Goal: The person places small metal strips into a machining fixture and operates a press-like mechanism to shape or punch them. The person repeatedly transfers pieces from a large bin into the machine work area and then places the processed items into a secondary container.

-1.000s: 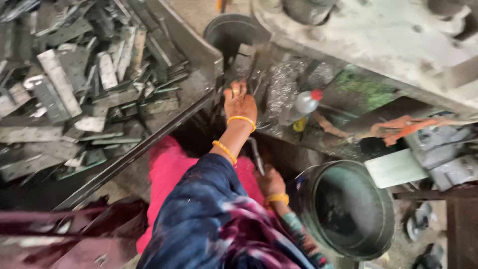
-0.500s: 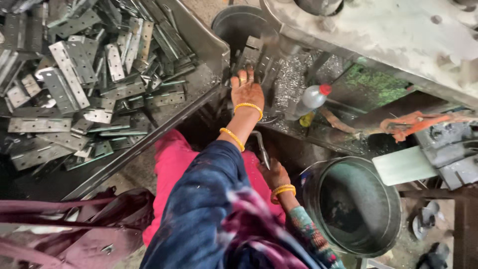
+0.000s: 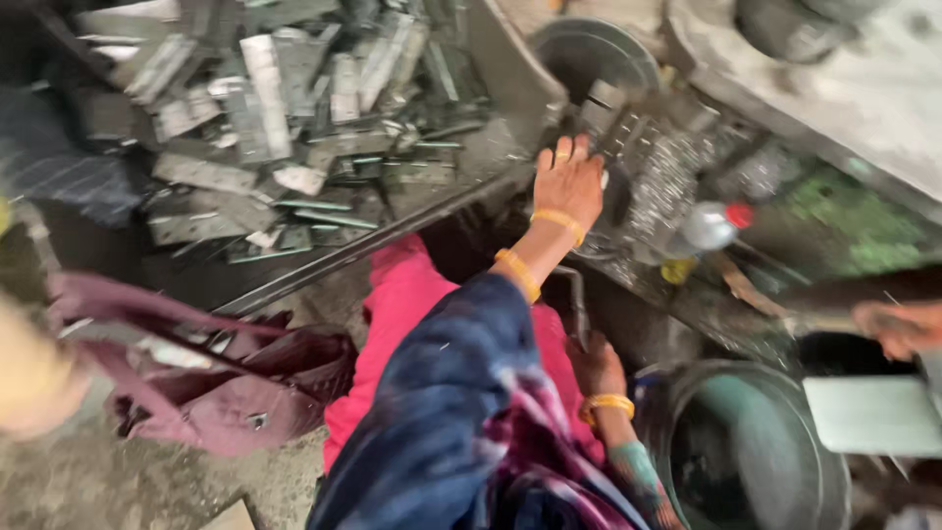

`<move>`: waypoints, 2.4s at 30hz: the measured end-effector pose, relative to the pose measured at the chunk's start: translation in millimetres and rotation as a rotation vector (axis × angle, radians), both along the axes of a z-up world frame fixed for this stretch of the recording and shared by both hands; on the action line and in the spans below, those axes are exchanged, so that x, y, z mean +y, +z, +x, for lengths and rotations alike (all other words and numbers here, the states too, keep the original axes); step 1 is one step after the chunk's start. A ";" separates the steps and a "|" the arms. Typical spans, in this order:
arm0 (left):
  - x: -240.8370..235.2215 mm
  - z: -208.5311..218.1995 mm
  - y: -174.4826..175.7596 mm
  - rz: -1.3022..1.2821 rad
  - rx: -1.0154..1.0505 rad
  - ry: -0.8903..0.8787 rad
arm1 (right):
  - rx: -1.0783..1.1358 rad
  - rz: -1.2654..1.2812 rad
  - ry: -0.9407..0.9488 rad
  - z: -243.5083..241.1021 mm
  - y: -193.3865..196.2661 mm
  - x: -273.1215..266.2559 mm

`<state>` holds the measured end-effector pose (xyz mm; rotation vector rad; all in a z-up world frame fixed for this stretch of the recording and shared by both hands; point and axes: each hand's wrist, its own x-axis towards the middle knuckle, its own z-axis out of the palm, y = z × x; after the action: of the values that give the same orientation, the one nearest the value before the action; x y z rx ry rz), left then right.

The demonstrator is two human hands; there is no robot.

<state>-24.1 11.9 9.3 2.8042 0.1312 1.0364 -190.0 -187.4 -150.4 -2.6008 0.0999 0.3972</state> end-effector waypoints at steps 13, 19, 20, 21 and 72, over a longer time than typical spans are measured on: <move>336.6 13.6 -45.0 0.277 0.362 0.680 | 0.026 -0.095 -0.008 4.3 76.8 19.4; 356.6 -6.5 -27.5 -0.285 0.619 0.474 | -0.327 -0.233 0.056 -2.6 147.9 53.4; 352.0 -32.7 -21.1 -0.369 0.635 0.402 | -0.482 -0.127 0.088 -4.0 158.9 63.7; 338.3 -56.0 -16.5 -0.460 0.585 0.330 | -0.631 -0.027 0.110 -7.1 167.5 72.6; -27.2 -7.7 -18.8 0.189 0.599 -0.052 | -0.199 -0.079 0.115 26.0 57.5 -2.5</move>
<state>-31.8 -15.3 -9.5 3.1768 0.0241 0.1755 -164.0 -190.0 -92.9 -2.7157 -0.1053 0.1758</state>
